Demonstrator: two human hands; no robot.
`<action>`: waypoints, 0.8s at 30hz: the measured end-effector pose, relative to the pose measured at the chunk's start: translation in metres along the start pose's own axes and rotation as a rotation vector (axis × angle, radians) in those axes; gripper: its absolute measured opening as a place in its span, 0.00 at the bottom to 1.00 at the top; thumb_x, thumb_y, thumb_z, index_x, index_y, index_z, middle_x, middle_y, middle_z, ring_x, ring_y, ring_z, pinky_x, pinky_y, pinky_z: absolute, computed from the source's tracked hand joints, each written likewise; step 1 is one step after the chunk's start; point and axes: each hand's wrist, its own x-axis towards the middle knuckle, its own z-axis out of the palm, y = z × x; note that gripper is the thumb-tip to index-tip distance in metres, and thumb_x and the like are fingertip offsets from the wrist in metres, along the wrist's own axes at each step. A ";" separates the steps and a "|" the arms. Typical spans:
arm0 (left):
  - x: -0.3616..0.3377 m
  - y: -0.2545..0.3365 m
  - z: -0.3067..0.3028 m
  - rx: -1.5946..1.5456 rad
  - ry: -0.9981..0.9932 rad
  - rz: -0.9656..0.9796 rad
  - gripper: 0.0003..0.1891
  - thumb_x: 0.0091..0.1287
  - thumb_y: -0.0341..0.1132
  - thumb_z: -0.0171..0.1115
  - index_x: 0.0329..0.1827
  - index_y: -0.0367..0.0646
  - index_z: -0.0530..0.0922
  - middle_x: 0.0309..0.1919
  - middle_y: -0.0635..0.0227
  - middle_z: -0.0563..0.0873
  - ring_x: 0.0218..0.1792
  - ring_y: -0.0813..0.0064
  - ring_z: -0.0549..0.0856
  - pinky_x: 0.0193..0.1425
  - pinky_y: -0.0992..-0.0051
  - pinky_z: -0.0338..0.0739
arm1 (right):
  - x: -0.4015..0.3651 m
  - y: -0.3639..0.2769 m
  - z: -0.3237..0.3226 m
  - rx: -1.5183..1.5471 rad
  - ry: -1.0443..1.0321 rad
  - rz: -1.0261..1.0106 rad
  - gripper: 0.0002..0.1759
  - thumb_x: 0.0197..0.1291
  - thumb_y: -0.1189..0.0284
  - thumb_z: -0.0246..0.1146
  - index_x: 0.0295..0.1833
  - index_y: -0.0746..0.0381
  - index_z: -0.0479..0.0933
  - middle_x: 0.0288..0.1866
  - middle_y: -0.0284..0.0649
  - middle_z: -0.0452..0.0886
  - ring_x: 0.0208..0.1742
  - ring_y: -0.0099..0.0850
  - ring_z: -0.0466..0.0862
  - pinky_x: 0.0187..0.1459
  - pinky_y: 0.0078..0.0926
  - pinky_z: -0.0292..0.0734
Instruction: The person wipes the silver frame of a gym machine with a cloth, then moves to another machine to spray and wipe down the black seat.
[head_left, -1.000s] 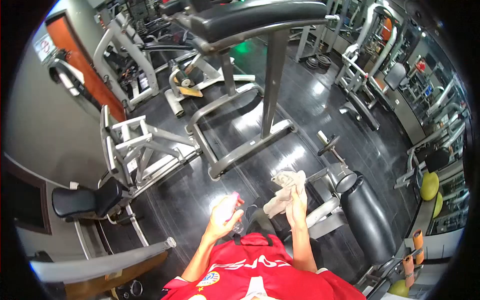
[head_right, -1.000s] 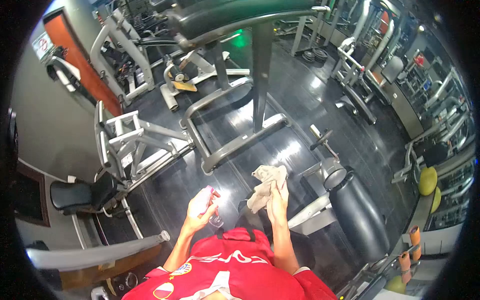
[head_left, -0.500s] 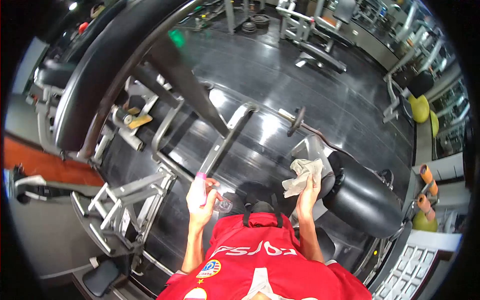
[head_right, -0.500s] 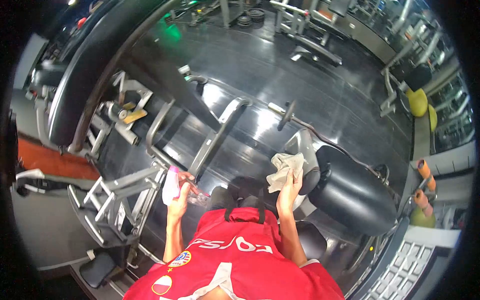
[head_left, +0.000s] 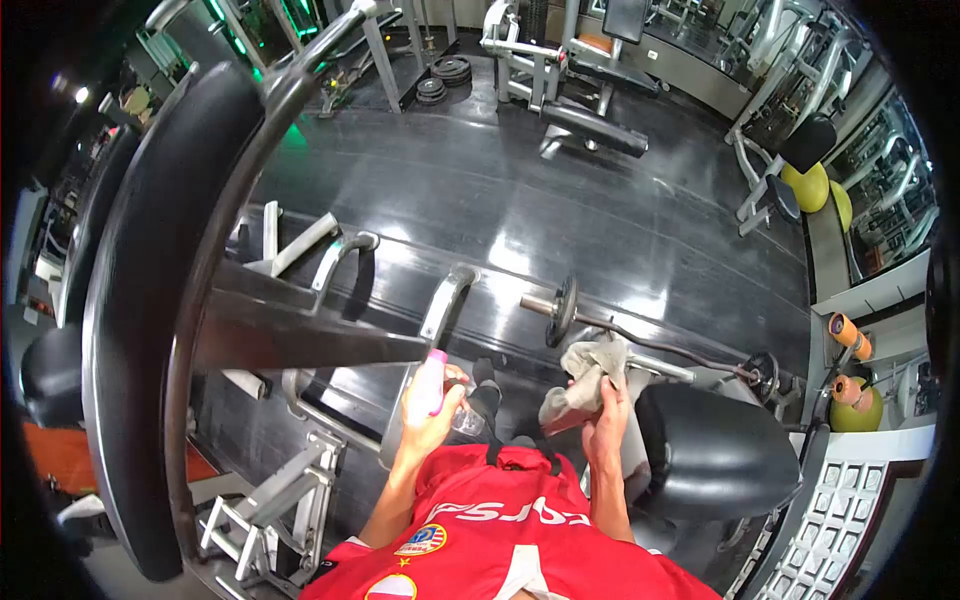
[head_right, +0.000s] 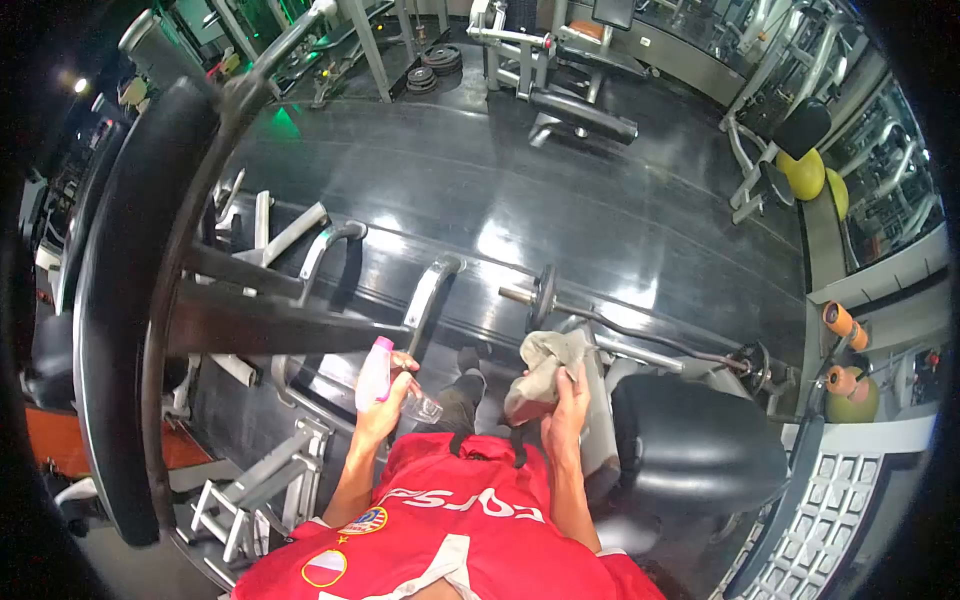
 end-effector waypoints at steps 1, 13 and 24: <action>0.016 0.001 -0.001 -0.021 -0.023 -0.004 0.09 0.66 0.21 0.54 0.48 0.35 0.69 0.41 0.57 0.78 0.30 0.74 0.82 0.32 0.76 0.79 | 0.009 -0.003 0.019 0.060 -0.039 0.040 0.24 0.64 0.76 0.54 0.66 0.63 0.63 0.54 0.43 0.77 0.47 0.36 0.83 0.47 0.33 0.81; 0.157 0.005 -0.031 -0.019 0.038 0.061 0.13 0.62 0.16 0.55 0.49 0.33 0.71 0.41 0.55 0.79 0.31 0.77 0.81 0.31 0.78 0.79 | 0.175 0.014 0.137 -0.087 -0.270 -0.061 0.22 0.64 0.80 0.57 0.64 0.65 0.68 0.54 0.38 0.79 0.52 0.25 0.79 0.54 0.24 0.74; 0.267 0.013 -0.041 -0.021 0.225 0.041 0.13 0.63 0.18 0.56 0.50 0.34 0.70 0.40 0.56 0.79 0.29 0.76 0.82 0.32 0.77 0.80 | 0.311 -0.012 0.248 -0.509 -0.431 -0.194 0.09 0.64 0.71 0.62 0.45 0.65 0.76 0.38 0.29 0.80 0.39 0.16 0.75 0.44 0.18 0.70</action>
